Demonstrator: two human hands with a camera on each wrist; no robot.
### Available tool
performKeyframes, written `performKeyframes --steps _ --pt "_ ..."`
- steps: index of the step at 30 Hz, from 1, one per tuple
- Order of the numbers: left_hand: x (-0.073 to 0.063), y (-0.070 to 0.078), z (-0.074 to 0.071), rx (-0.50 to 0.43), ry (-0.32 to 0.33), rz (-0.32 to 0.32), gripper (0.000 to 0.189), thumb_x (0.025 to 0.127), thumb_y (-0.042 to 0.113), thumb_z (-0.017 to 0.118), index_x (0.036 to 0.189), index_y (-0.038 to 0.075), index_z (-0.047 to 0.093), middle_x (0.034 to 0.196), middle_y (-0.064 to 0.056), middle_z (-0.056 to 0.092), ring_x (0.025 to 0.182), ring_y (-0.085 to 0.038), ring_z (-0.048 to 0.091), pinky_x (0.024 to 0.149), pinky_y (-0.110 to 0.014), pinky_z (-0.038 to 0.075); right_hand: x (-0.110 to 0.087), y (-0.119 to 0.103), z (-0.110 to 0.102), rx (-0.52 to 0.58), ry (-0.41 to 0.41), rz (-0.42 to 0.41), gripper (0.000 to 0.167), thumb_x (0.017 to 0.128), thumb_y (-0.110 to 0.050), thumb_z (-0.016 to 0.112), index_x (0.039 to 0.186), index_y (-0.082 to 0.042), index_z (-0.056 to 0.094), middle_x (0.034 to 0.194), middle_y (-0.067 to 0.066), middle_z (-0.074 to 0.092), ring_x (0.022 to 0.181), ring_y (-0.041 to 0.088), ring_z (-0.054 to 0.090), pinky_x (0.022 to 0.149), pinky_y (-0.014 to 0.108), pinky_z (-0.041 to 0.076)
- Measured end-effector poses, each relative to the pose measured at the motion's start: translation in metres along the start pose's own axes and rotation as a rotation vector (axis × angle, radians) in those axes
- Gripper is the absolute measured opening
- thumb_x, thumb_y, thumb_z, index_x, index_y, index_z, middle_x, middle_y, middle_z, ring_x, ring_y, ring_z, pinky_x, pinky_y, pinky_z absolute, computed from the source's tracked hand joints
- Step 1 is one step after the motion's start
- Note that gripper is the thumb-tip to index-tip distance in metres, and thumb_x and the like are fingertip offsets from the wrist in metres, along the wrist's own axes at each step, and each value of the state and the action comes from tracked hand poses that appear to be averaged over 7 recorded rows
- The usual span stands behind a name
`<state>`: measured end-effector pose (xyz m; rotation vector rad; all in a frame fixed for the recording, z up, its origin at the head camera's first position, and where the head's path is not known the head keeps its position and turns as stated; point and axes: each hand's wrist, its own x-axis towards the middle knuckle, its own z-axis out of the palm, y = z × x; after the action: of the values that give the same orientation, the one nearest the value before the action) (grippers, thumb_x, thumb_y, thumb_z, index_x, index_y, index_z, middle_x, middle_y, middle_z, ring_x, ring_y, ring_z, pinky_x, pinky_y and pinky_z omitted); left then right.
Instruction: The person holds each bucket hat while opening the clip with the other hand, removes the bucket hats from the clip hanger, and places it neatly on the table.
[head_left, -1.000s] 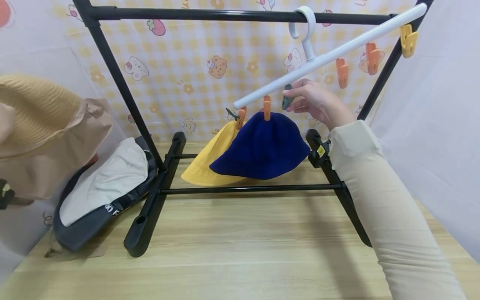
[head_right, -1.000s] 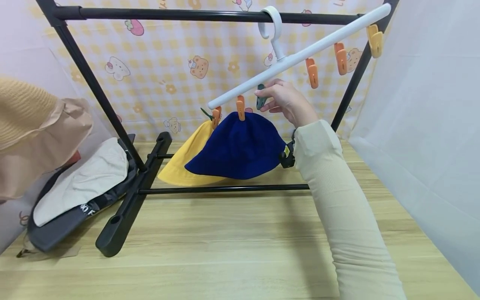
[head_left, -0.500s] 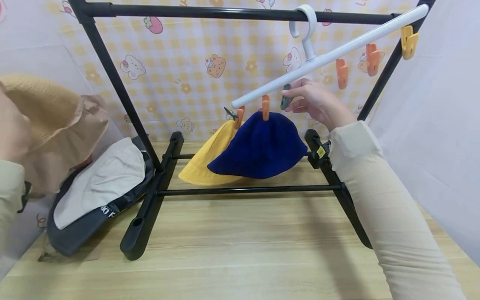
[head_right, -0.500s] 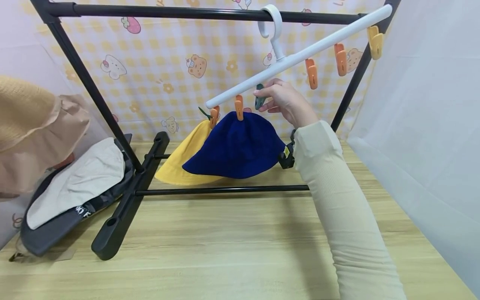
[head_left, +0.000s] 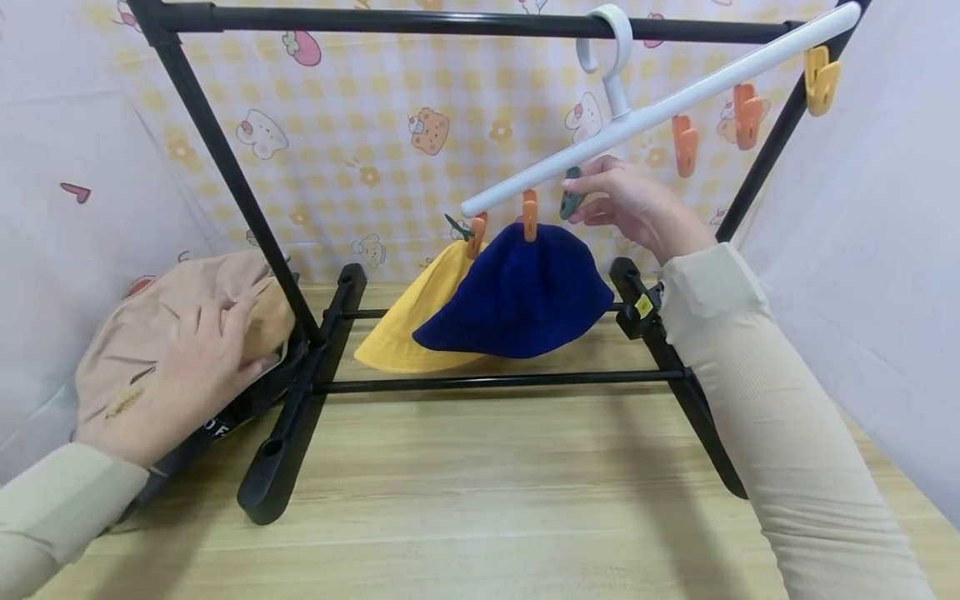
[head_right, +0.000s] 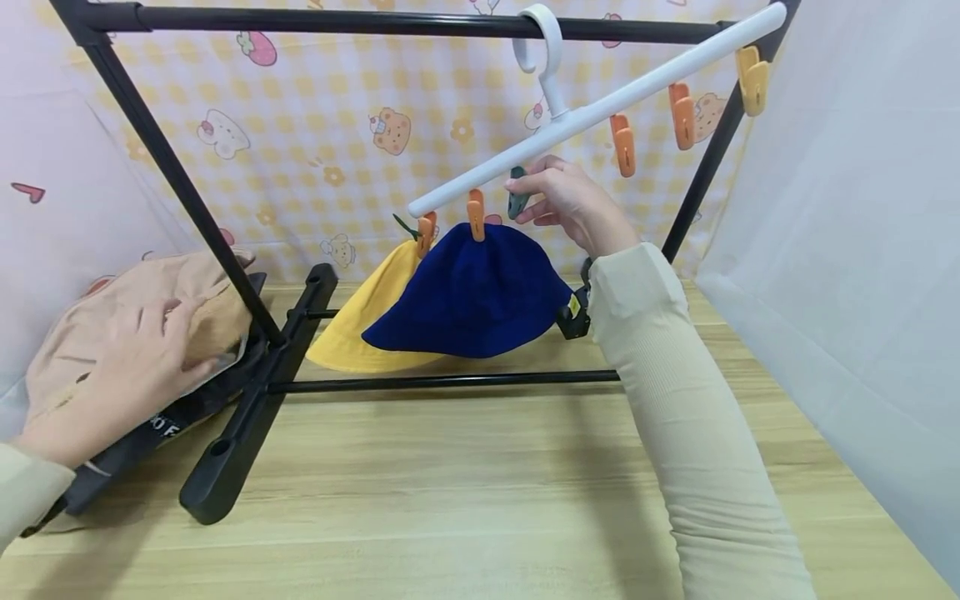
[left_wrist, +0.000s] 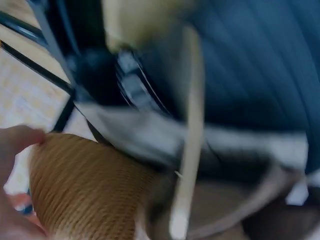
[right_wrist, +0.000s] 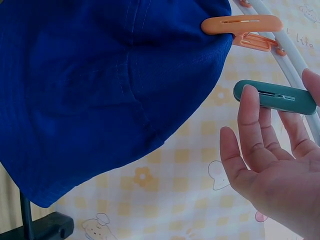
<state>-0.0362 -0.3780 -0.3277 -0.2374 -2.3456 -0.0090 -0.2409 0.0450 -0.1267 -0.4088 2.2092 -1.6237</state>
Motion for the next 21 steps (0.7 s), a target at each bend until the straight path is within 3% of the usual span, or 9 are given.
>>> performKeyframes --steps 2,4,7,8,11,15,18,20,21 --pt "-0.006 0.005 0.001 0.025 -0.102 -0.089 0.083 0.053 0.018 0.084 0.119 -0.009 0.042 0.094 -0.034 0.048 0.079 -0.051 0.045 0.059 -0.058 0.034 -0.001 0.000 0.000 0.002 -0.002 -0.004 0.023 0.090 -0.021 0.060 0.102 -0.013 0.043 0.081 -0.004 0.061 0.067 0.013 0.061 0.093 0.035 0.031" --pt "-0.013 0.003 -0.004 0.014 -0.235 -0.174 0.071 0.056 0.019 0.083 0.110 -0.009 0.044 0.088 -0.032 0.049 0.076 -0.049 0.047 0.058 -0.056 0.035 -0.002 -0.001 0.000 0.002 -0.005 -0.008 0.022 0.090 -0.021 0.060 0.102 -0.013 0.043 0.080 -0.004 0.062 0.066 0.013 0.061 0.092 0.035 0.031" --pt "-0.017 -0.006 -0.015 -0.037 -0.389 -0.212 0.043 0.063 0.010 0.075 0.092 -0.003 0.046 0.077 -0.023 0.050 0.070 -0.039 0.050 0.056 -0.050 0.038 -0.003 -0.001 0.000 -0.007 -0.006 -0.007 0.024 0.090 -0.022 0.061 0.103 -0.013 0.043 0.085 -0.005 0.060 0.067 0.013 0.061 0.093 0.035 0.031" --pt "-0.017 -0.010 -0.019 -0.034 -0.397 -0.193 0.037 0.065 0.008 0.072 0.091 -0.001 0.048 0.072 -0.019 0.051 0.066 -0.035 0.051 0.053 -0.048 0.038 -0.004 -0.001 0.000 -0.010 -0.004 -0.006 0.025 0.089 -0.023 0.061 0.104 -0.013 0.043 0.086 -0.004 0.059 0.067 0.013 0.061 0.093 0.035 0.031" --pt "-0.012 -0.020 -0.027 0.011 -0.320 -0.109 0.027 0.062 0.000 0.067 0.083 0.004 0.050 0.066 -0.011 0.050 0.062 -0.030 0.051 0.051 -0.045 0.038 -0.004 -0.001 0.000 -0.009 0.000 -0.002 0.026 0.089 -0.024 0.062 0.104 -0.013 0.043 0.087 -0.004 0.059 0.068 0.013 0.062 0.094 0.035 0.031" --pt "-0.005 -0.031 -0.030 0.032 -0.139 -0.037 0.026 0.059 -0.010 0.060 0.076 0.005 0.048 0.067 -0.014 0.047 0.066 -0.038 0.048 0.060 -0.050 0.036 -0.005 -0.002 -0.001 -0.005 0.000 -0.005 0.023 0.090 -0.022 0.060 0.103 -0.013 0.043 0.081 -0.004 0.062 0.067 0.013 0.062 0.093 0.036 0.032" --pt "-0.004 -0.038 -0.030 0.029 -0.068 -0.030 0.024 0.063 -0.014 0.052 0.078 0.005 0.047 0.068 -0.015 0.044 0.065 -0.041 0.047 0.058 -0.054 0.036 -0.006 -0.002 -0.001 -0.008 -0.005 -0.007 0.023 0.090 -0.022 0.060 0.103 -0.012 0.043 0.079 -0.004 0.062 0.067 0.013 0.062 0.094 0.036 0.031" --pt "-0.006 -0.041 -0.029 0.052 -0.061 -0.008 0.022 0.068 -0.012 0.047 0.078 0.008 0.047 0.069 -0.012 0.042 0.058 -0.035 0.043 0.049 -0.048 0.034 -0.007 -0.003 -0.001 -0.009 -0.008 -0.006 0.023 0.090 -0.022 0.060 0.103 -0.012 0.044 0.082 -0.004 0.062 0.068 0.014 0.062 0.094 0.037 0.031" --pt "-0.008 -0.043 -0.024 -0.079 -0.050 -0.030 0.018 0.073 -0.010 0.040 0.077 0.006 0.046 0.068 -0.012 0.039 0.058 -0.032 0.041 0.048 -0.044 0.033 -0.007 -0.003 -0.001 -0.010 -0.008 -0.006 0.023 0.090 -0.022 0.060 0.103 -0.012 0.044 0.082 -0.004 0.062 0.068 0.013 0.062 0.094 0.037 0.031"
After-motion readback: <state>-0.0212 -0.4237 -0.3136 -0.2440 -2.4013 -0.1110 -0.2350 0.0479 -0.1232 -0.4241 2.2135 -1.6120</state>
